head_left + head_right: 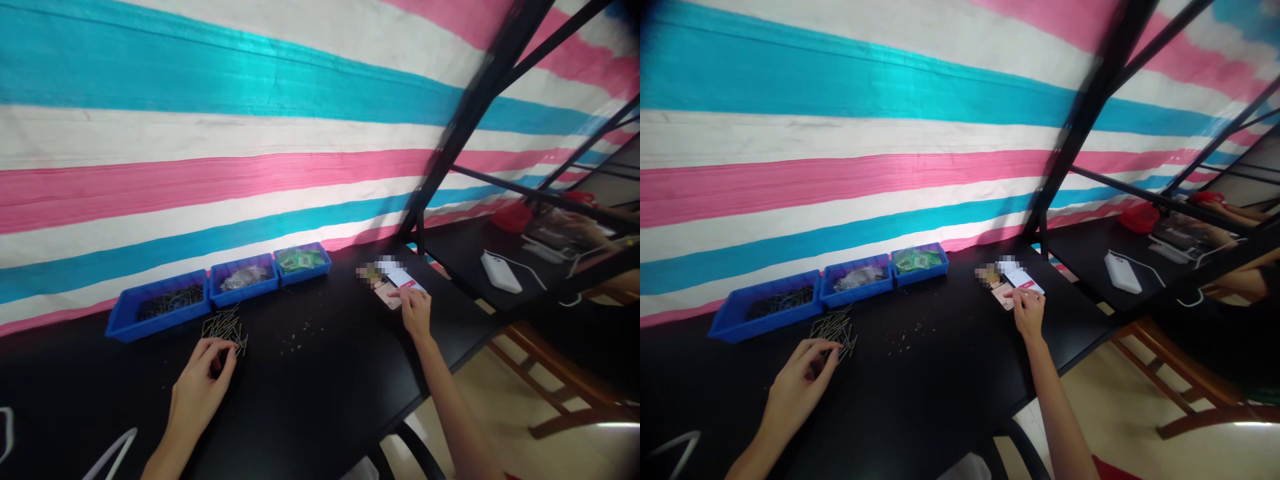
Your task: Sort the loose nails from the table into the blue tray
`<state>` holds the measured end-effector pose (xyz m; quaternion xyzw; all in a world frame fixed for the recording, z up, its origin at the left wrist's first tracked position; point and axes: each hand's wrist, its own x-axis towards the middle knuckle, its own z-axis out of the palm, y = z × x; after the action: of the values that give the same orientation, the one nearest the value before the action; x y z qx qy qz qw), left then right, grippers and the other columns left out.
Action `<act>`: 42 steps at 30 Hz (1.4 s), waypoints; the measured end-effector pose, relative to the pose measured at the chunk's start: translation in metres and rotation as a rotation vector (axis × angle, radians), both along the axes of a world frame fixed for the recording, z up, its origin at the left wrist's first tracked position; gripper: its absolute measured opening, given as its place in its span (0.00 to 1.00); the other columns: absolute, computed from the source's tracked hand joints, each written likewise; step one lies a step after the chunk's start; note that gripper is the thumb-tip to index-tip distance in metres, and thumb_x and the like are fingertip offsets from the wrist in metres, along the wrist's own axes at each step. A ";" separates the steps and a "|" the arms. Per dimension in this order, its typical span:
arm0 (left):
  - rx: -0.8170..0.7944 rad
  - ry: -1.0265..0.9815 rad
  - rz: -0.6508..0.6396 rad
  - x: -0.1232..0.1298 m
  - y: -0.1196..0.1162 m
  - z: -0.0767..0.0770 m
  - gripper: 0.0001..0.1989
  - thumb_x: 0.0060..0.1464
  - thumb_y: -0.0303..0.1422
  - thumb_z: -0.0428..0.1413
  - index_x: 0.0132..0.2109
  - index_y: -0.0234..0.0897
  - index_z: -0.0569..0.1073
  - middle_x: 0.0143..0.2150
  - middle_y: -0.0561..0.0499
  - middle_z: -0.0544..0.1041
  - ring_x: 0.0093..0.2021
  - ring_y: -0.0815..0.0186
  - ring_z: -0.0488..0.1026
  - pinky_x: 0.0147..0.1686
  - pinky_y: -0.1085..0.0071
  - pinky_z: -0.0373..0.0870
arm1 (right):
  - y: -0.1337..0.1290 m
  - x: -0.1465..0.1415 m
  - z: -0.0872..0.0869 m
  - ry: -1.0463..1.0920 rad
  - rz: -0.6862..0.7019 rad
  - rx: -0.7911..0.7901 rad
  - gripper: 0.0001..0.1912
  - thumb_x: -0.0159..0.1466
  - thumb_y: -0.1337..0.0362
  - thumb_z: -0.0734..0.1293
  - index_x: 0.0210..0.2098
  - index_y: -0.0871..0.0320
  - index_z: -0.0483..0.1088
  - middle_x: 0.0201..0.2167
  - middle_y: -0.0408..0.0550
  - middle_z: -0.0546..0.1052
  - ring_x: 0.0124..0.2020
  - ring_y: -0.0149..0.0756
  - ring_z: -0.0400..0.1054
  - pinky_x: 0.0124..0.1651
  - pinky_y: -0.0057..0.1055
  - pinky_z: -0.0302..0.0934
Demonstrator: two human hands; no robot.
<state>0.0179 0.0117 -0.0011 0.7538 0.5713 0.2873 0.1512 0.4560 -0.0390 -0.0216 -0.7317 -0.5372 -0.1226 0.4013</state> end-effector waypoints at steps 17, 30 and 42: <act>-0.026 -0.008 0.014 0.000 -0.001 0.002 0.12 0.54 0.43 0.48 0.38 0.43 0.70 0.40 0.54 0.69 0.27 0.73 0.66 0.23 0.78 0.63 | 0.003 0.004 -0.003 0.020 -0.104 0.001 0.16 0.63 0.58 0.53 0.33 0.58 0.70 0.35 0.49 0.76 0.39 0.39 0.65 0.47 0.36 0.48; -0.038 -0.001 0.036 0.000 -0.001 0.002 0.12 0.54 0.43 0.48 0.38 0.43 0.70 0.40 0.55 0.68 0.27 0.73 0.66 0.23 0.78 0.63 | 0.005 0.001 -0.004 -0.025 -0.068 -0.096 0.16 0.63 0.58 0.53 0.32 0.55 0.70 0.35 0.46 0.76 0.41 0.38 0.65 0.48 0.37 0.44; -0.024 -0.016 0.022 -0.001 -0.001 0.001 0.12 0.54 0.43 0.48 0.38 0.43 0.71 0.40 0.54 0.69 0.27 0.73 0.67 0.23 0.78 0.64 | 0.003 0.003 -0.005 -0.014 -0.083 -0.071 0.17 0.63 0.59 0.52 0.27 0.56 0.68 0.33 0.45 0.77 0.40 0.37 0.65 0.48 0.37 0.44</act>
<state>0.0166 0.0108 -0.0003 0.7432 0.5818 0.2882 0.1617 0.4593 -0.0357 -0.0267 -0.7662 -0.5132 -0.1253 0.3658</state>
